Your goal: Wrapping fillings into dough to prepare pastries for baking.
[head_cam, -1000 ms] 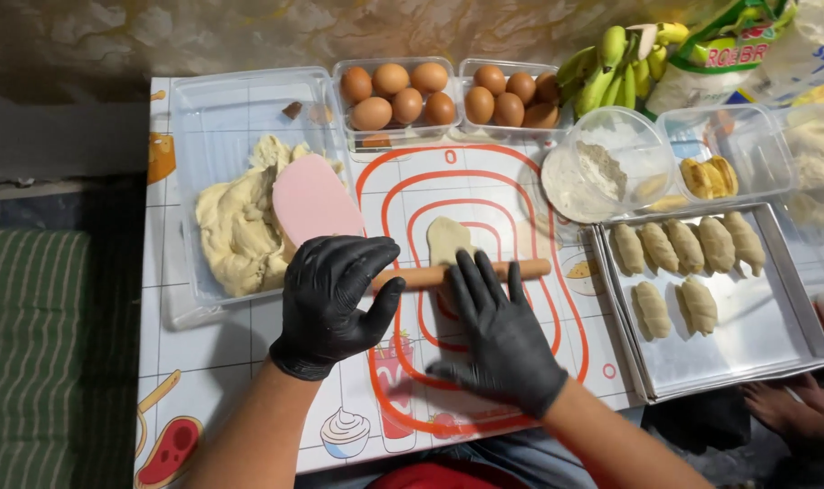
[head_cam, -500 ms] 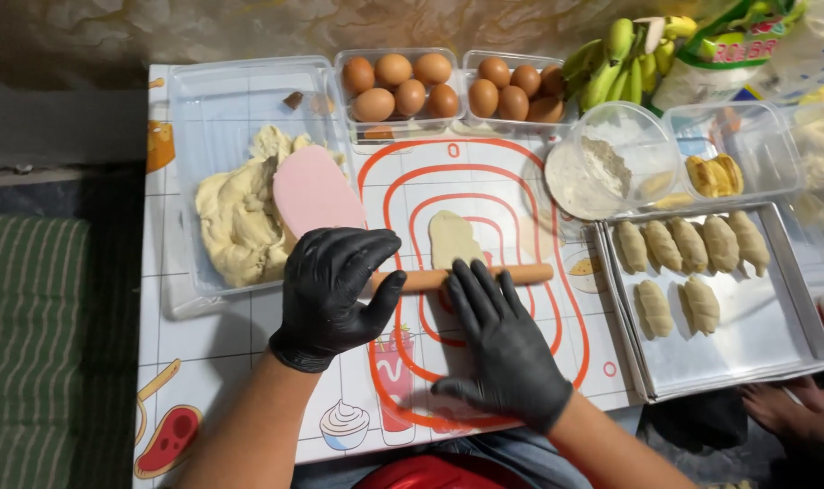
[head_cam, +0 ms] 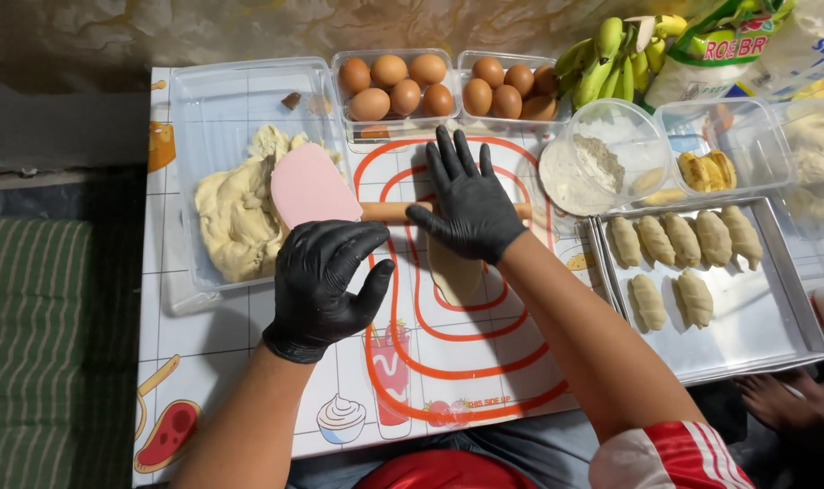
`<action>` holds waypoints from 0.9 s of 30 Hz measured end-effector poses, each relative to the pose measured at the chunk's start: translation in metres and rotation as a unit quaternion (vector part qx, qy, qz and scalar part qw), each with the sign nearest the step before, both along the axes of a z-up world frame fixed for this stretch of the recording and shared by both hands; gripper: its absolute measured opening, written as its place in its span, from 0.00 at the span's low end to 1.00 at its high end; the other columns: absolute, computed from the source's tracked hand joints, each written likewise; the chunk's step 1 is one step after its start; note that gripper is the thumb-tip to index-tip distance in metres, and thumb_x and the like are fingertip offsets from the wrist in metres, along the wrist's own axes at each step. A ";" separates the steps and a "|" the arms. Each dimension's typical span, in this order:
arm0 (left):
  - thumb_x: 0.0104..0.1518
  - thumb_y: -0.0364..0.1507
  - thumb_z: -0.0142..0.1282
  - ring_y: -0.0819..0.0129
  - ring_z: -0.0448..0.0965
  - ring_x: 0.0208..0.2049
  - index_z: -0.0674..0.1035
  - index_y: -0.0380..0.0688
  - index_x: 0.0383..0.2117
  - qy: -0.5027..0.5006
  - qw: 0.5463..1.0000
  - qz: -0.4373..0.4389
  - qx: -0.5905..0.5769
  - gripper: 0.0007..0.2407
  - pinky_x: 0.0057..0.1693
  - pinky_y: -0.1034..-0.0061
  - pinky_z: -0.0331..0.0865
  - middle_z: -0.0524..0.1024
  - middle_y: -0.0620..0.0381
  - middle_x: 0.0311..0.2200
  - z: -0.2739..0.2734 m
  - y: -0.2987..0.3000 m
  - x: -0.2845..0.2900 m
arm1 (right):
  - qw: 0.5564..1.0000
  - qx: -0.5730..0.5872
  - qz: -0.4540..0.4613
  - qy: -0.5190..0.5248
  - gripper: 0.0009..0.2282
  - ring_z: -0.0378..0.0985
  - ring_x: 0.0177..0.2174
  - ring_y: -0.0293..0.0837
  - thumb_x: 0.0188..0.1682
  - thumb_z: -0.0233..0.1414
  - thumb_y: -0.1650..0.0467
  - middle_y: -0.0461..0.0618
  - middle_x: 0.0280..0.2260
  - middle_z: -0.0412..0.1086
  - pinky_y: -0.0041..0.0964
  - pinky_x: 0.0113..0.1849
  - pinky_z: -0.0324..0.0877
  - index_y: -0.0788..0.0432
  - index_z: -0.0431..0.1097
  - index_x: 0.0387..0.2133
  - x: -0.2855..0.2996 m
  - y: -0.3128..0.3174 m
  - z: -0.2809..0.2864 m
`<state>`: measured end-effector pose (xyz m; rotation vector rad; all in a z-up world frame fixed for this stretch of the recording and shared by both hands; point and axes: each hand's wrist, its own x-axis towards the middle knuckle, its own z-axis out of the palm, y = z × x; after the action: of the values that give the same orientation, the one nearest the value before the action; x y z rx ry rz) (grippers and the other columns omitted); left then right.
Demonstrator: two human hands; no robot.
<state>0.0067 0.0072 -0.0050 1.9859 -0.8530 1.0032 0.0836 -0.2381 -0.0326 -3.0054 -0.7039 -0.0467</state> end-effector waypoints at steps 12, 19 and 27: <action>0.59 0.28 0.56 0.56 0.81 0.39 0.80 0.42 0.41 0.047 0.999 -0.013 0.025 0.08 0.46 0.62 0.72 0.81 0.54 0.40 0.028 -0.001 -0.011 | 0.995 0.029 0.092 -0.022 0.52 0.45 0.68 0.65 0.42 0.43 0.37 0.65 0.69 0.45 0.71 0.62 0.40 0.67 0.44 0.68 -0.157 0.001 0.017; 0.54 0.31 0.63 0.61 0.82 0.42 0.82 0.46 0.46 -0.001 1.000 0.002 0.006 0.14 0.49 0.65 0.74 0.80 0.58 0.43 -0.001 -0.001 -0.003 | 1.000 -0.001 0.022 0.020 0.44 0.47 0.66 0.66 0.49 0.34 0.40 0.61 0.69 0.49 0.70 0.61 0.44 0.61 0.48 0.69 -0.005 -0.009 -0.003; 0.56 0.28 0.61 0.57 0.80 0.41 0.81 0.41 0.45 0.009 0.999 -0.026 -0.026 0.11 0.50 0.63 0.73 0.80 0.53 0.41 0.011 -0.004 -0.004 | 0.994 -0.062 0.091 -0.011 0.55 0.50 0.66 0.62 0.37 0.37 0.32 0.63 0.67 0.50 0.65 0.62 0.42 0.62 0.45 0.69 -0.105 0.000 0.028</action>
<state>0.0023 0.0030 0.0058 1.9165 -0.8549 0.9664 -0.0216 -0.2386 -0.0043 -3.0444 -1.0160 -0.0291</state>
